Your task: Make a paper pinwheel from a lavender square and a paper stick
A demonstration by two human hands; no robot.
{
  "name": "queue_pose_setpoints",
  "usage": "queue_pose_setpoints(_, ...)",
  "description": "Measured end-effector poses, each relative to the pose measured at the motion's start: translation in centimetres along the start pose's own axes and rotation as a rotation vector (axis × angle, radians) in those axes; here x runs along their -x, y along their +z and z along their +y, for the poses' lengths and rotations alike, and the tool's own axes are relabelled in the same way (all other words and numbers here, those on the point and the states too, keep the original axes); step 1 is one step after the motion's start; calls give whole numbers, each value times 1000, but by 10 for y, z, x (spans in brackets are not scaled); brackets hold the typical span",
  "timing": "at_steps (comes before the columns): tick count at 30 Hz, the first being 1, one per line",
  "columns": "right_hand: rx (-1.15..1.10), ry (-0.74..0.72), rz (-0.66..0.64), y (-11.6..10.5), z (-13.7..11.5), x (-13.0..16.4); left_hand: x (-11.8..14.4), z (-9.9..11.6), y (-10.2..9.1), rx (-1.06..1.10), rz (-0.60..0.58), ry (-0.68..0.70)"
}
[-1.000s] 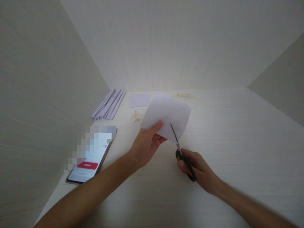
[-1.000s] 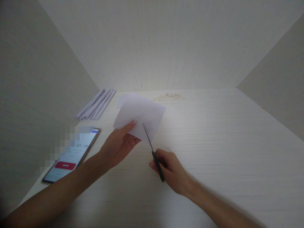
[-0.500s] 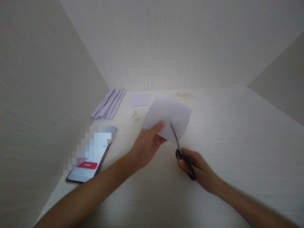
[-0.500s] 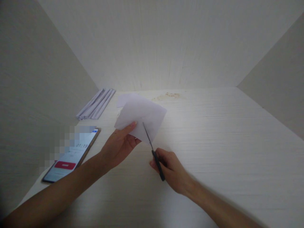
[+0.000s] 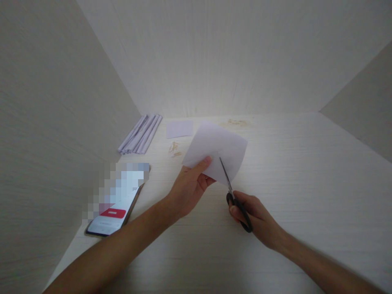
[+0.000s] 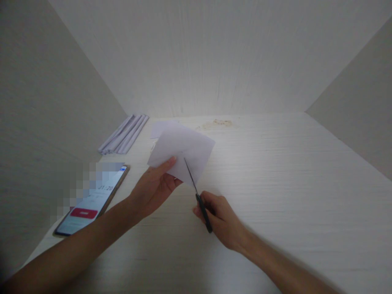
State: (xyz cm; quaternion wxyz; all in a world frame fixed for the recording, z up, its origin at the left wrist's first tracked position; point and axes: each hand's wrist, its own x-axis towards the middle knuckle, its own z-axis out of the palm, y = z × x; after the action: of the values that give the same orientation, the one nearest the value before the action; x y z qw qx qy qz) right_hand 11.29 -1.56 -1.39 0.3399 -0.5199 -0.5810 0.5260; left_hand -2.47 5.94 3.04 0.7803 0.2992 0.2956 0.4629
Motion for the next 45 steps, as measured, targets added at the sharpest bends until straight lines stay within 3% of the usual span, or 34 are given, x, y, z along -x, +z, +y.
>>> queue_pose_setpoints(28, 29, -25, -3, 0, -1, -1, -1, 1, 1, -9, 27, 6)
queue_pose_setpoints(39, 11, -25, -63, 0, 8, 0, -23, 21, -15, -135, 98, 315)
queue_pose_setpoints(42, -118, -59, -19, -1, 12, -3, -29, 19, -24, -215, 108, 349)
queue_pose_setpoints(45, -303, -99, 159, -5, 16, -8, -31, 15, -30, -328, 86, 308)
